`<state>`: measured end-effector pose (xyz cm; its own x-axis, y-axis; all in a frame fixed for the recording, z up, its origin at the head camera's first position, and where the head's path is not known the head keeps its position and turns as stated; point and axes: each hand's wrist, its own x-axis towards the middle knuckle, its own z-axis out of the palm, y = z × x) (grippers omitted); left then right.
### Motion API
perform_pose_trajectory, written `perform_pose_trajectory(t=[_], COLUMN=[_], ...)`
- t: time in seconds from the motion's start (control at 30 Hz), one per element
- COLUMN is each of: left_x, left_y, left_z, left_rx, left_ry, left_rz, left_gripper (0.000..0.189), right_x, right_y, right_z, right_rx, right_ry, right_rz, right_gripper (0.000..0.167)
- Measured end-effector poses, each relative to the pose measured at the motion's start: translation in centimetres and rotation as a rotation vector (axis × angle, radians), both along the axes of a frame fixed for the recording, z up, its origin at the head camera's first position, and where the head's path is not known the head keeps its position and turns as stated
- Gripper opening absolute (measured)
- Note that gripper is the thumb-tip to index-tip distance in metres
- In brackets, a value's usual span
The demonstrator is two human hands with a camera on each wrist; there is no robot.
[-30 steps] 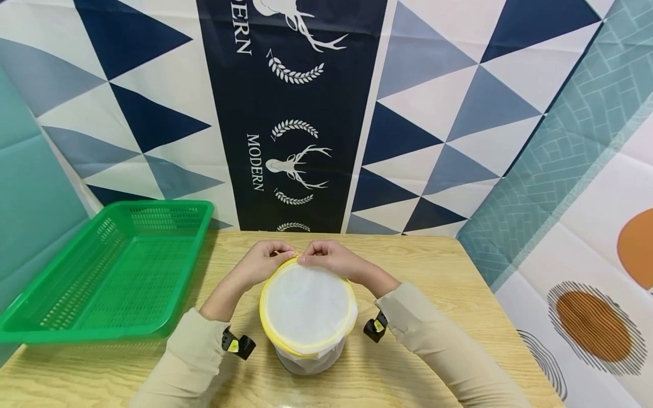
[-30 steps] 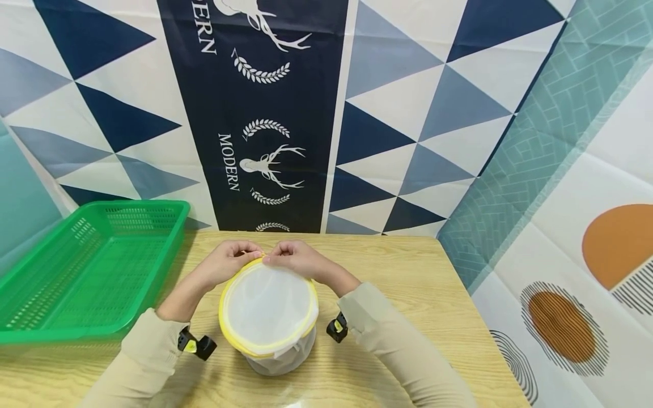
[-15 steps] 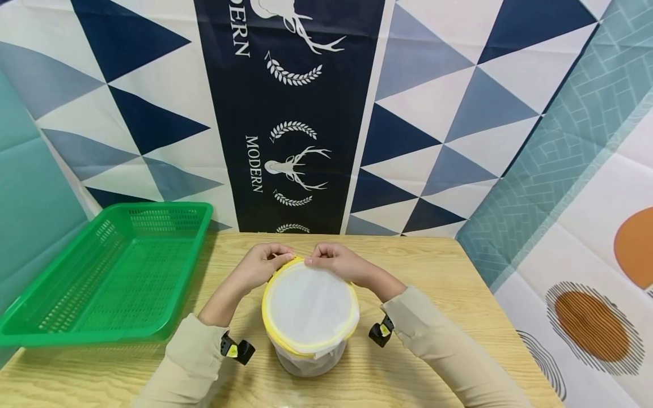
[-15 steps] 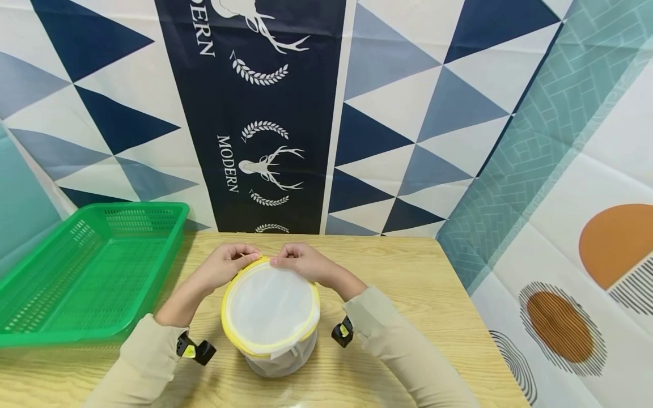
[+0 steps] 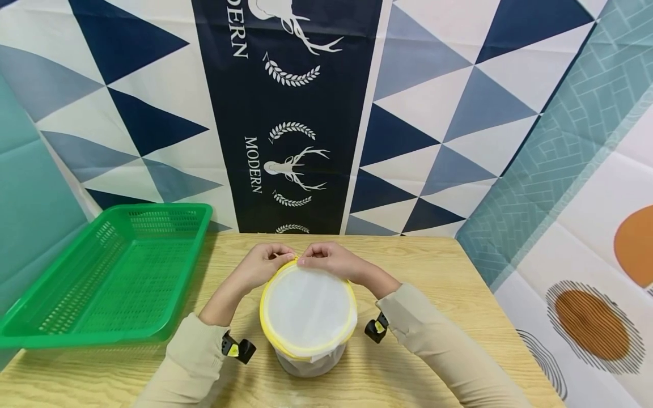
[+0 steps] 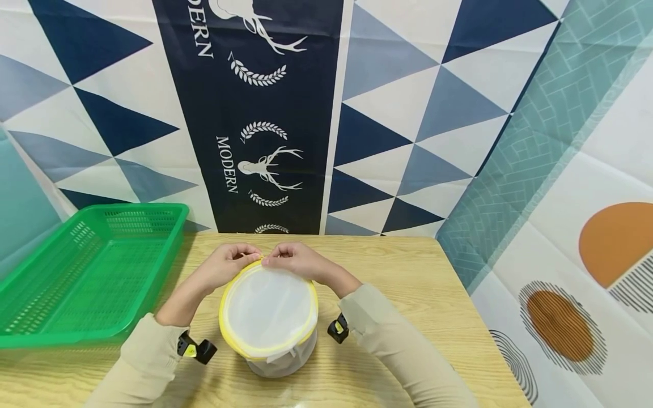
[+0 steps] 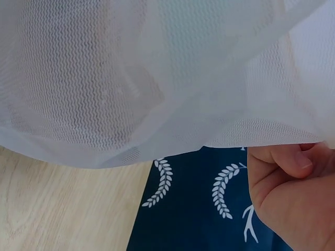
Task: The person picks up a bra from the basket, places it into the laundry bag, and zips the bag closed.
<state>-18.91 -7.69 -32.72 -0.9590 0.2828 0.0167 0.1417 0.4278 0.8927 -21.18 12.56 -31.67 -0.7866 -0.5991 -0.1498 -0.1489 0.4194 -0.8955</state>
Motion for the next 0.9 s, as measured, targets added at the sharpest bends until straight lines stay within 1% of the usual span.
perform_pose_trajectory(t=[0.13, 0.3, 0.4, 0.6, 0.9], left_x=[-0.08, -0.07, -0.07, 0.07, 0.09], left_y=[0.03, 0.1, 0.12, 0.08, -0.08], left_z=[-0.05, -0.13, -0.24, -0.28, -0.42], left_rx=[0.0, 0.012, 0.026, 0.053, 0.047], left_ry=[0.001, -0.016, -0.022, -0.026, -0.026], left_rz=[-0.004, 0.009, 0.018, 0.013, 0.021], left_gripper=[0.022, 0.021, 0.021, 0.021, 0.021], right_x=[-0.01, 0.06, 0.1, 0.17, 0.26], right_y=[-0.06, 0.0, 0.03, 0.05, 0.34], right_z=[-0.15, -0.25, -0.28, -0.29, -0.47], right_rx=[-0.009, -0.015, -0.019, -0.027, -0.043], right_ry=[-0.004, -0.007, -0.013, -0.013, -0.03], right_rz=[0.014, 0.008, 0.003, 0.008, -0.01], right_gripper=[0.019, 0.019, 0.019, 0.018, 0.016])
